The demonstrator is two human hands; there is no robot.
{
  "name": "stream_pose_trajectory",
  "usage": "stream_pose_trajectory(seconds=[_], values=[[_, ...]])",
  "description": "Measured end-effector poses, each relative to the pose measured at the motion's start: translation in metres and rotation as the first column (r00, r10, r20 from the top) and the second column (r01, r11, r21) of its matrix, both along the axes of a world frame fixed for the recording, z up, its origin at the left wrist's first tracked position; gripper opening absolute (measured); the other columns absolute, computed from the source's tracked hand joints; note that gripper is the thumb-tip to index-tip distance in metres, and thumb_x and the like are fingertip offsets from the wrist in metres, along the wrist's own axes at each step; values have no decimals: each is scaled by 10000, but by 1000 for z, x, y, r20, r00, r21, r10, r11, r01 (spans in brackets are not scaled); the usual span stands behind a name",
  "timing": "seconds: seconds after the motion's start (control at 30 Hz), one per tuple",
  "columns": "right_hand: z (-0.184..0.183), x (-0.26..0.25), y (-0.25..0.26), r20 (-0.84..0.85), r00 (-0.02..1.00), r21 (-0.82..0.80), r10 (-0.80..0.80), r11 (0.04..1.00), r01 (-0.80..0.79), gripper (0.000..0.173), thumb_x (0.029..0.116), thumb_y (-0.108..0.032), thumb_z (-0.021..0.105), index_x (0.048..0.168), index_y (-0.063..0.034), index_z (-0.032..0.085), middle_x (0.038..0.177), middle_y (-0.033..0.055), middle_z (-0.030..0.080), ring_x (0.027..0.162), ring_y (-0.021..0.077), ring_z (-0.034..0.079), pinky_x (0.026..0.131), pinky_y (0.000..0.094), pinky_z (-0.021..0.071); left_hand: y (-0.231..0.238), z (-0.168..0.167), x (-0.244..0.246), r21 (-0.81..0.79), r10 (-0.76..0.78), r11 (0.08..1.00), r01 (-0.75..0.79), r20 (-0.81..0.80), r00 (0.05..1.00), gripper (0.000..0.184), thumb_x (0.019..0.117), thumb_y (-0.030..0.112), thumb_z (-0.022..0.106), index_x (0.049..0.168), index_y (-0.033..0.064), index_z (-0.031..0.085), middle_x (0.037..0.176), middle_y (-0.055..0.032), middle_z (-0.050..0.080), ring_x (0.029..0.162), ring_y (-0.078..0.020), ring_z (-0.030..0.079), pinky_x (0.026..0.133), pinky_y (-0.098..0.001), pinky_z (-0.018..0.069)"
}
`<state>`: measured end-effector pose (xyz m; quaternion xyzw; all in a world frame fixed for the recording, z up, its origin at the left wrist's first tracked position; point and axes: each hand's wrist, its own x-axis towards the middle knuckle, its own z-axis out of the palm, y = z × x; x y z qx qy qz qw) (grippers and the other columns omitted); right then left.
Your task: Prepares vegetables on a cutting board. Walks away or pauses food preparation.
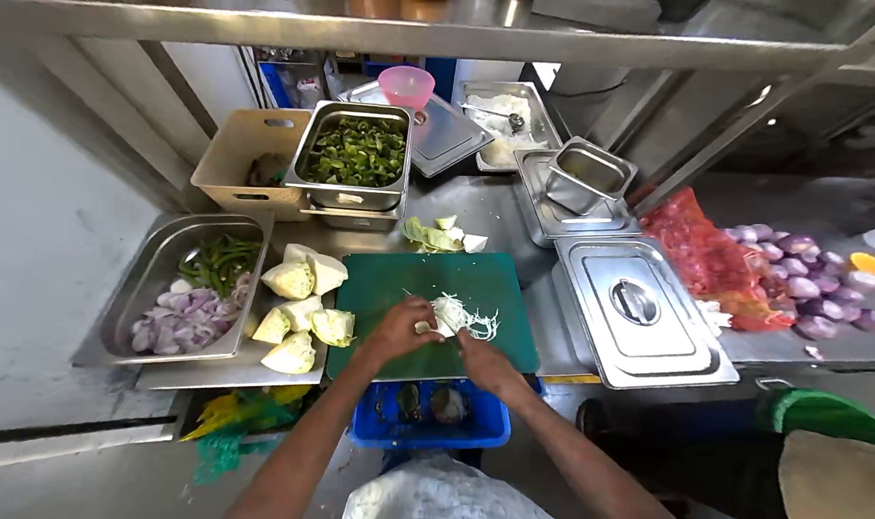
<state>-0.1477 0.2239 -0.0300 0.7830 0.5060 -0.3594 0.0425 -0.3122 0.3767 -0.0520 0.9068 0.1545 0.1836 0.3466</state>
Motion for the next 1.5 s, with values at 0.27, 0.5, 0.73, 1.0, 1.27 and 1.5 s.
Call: stream_pose_trajectory(seconds=[0.27,0.5,0.73,1.0,1.27,1.5], values=[[101,5,-15,192,978,-62,83,995,-72,363,1069,-196,456,1429,-191,506,1094,194,705,1036,407,697,847,600,553,5,7,6,17,-154,988,156,-111,982,143,908,217,780,894,75,777,988,-65,735,1021,-197,688,978,-406,555],[36,-2,8,85,995,-45,48,998,-44,374,1068,-182,476,1441,-158,479,1166,226,690,1082,441,686,884,634,550,5,5,3,-9,-136,991,136,-85,987,159,916,238,779,880,84,769,981,-44,731,1005,-166,685,970,-384,558],[36,-7,5,110,993,-37,41,999,-37,375,1066,-166,471,1440,-139,478,1137,221,694,1054,428,698,858,617,566,3,1,2,3,-95,995,95,-49,994,155,910,244,783,899,90,772,996,-39,732,1015,-163,686,973,-386,563],[86,3,-7,156,985,-76,74,995,-63,312,1065,-210,474,1368,-158,525,1077,193,701,1024,404,698,839,596,557,1,-4,1,-20,-58,998,58,-5,998,150,911,233,782,905,84,769,1017,-45,737,1066,-177,681,1014,-389,547],[82,4,-4,160,982,-73,98,994,-87,349,1079,-222,462,1422,-176,510,1117,202,700,1050,414,694,864,603,556,1,-7,-1,-21,-53,998,53,33,998,148,905,240,789,899,93,775,1007,-33,740,1054,-159,684,1009,-376,549],[20,-6,8,85,995,-27,56,998,-53,360,1081,-202,465,1435,-137,466,1122,224,696,1049,433,700,865,616,566,-3,-5,-4,-46,-22,999,24,43,999,139,899,239,800,918,104,773,1032,-19,736,1060,-139,676,996,-359,557]])
